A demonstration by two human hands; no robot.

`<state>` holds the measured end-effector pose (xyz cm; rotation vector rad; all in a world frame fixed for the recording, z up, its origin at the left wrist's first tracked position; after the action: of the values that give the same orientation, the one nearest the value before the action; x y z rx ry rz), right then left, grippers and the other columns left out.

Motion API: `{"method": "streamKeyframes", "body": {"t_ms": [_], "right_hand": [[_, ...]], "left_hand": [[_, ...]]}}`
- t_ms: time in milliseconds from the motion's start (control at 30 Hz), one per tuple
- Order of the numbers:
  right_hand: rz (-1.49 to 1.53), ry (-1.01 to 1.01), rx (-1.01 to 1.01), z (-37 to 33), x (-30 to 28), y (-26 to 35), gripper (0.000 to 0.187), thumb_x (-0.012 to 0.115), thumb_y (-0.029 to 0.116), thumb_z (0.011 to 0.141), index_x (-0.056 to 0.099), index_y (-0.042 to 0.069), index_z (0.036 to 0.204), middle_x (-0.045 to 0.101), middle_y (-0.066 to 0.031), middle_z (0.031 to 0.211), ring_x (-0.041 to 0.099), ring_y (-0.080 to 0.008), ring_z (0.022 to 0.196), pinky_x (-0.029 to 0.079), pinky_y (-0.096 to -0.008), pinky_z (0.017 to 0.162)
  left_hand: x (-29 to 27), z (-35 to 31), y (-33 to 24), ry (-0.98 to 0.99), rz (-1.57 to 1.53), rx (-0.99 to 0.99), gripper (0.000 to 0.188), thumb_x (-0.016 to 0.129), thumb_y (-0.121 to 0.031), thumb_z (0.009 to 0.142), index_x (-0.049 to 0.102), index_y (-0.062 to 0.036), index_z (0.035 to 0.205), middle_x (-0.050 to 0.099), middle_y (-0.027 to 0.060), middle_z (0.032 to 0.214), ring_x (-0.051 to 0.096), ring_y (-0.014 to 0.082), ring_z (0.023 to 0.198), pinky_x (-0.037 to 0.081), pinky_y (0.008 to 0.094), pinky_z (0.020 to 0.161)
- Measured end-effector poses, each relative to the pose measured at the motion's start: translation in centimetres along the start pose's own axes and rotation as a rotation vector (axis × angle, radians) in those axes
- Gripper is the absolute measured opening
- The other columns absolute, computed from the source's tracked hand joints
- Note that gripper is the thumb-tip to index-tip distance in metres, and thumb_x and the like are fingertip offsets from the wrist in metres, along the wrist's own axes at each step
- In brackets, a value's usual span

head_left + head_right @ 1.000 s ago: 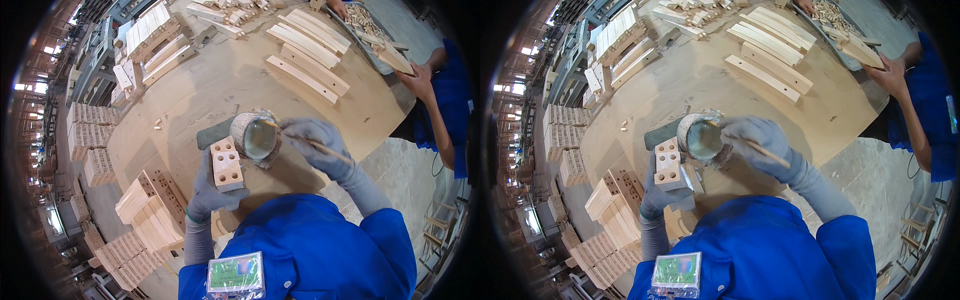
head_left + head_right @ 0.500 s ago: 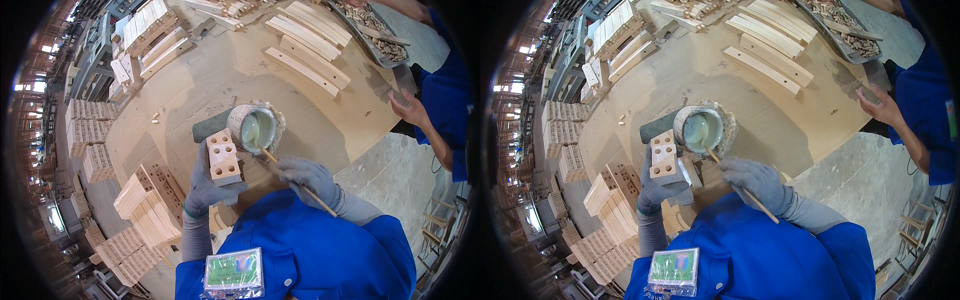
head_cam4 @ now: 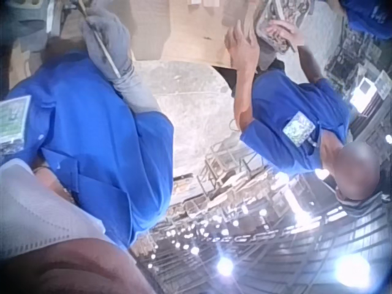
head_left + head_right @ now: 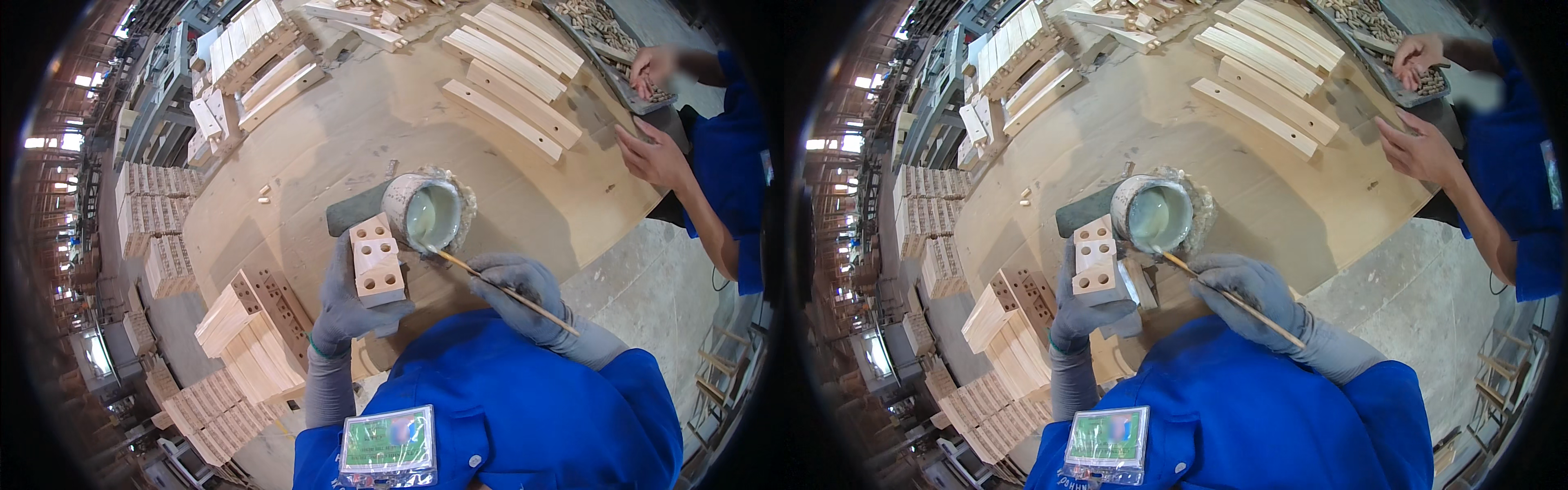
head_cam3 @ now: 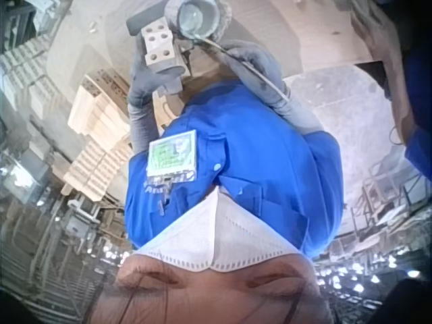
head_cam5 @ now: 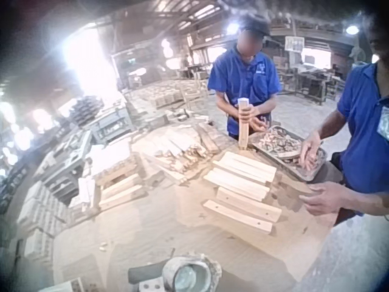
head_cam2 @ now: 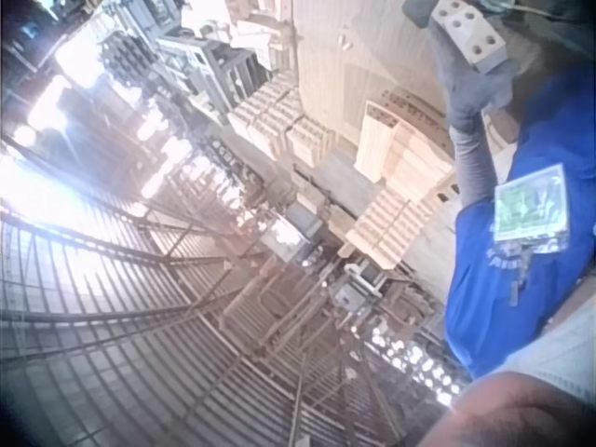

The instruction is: The person applies glue to the holes of small wooden blocks using a thin stick, then places the blocks on a stack. The person repeats this process for multiple blocks in a workshop setting.

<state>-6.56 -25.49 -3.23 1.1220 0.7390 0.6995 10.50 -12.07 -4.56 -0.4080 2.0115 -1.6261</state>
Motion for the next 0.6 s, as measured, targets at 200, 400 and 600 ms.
{"method": "streamKeyframes", "body": {"t_ms": [200,400,600], "right_hand": [[0.394,-0.144,0.294,3.3,-2.6,0.9,0.015,0.067,0.002,0.083,0.056,-0.003,0.091,0.065,-0.0157,0.088,0.067,-0.0205,0.079,0.056,-0.0299,0.069],[0.275,0.172,0.322,12.9,-0.4,4.8,0.023,0.07,0.019,0.084,0.063,-0.002,0.088,0.066,-0.0072,0.075,0.063,-0.0109,0.066,0.05,-0.0227,0.061],[0.314,0.336,0.336,14.5,3.5,3.9,0.019,0.071,0.012,0.083,0.058,-0.001,0.09,0.066,-0.0087,0.078,0.065,-0.0122,0.065,0.056,-0.0238,0.061]], "left_hand": [[0.1,-0.1,-0.5,0.003,0.07,0.087,0.097,0.088,-0.015,0.051,0.038,-0.0022,0.134,0.055,0.0082,0.118,0.055,0.017,0.108,0.046,0.0319,0.092],[0.2,-0.2,0.2,0.034,-0.058,-0.001,0.095,0.086,-0.015,0.055,0.036,-0.003,0.135,0.053,0.009,0.121,0.054,0.0178,0.109,0.045,0.0321,0.094],[0.5,-0.1,0.2,0.065,-0.092,0.007,0.095,0.087,-0.015,0.056,0.036,-0.0029,0.136,0.051,0.0095,0.123,0.051,0.0186,0.114,0.042,0.0327,0.098]]}}
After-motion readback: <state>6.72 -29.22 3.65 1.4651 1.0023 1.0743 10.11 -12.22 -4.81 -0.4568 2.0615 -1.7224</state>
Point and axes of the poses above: each hand's wrist, its own z-axis towards the middle knuckle, its own x-axis out of the palm, y = z × x, the point moved 9 cm from there along z, towards the middle knuckle
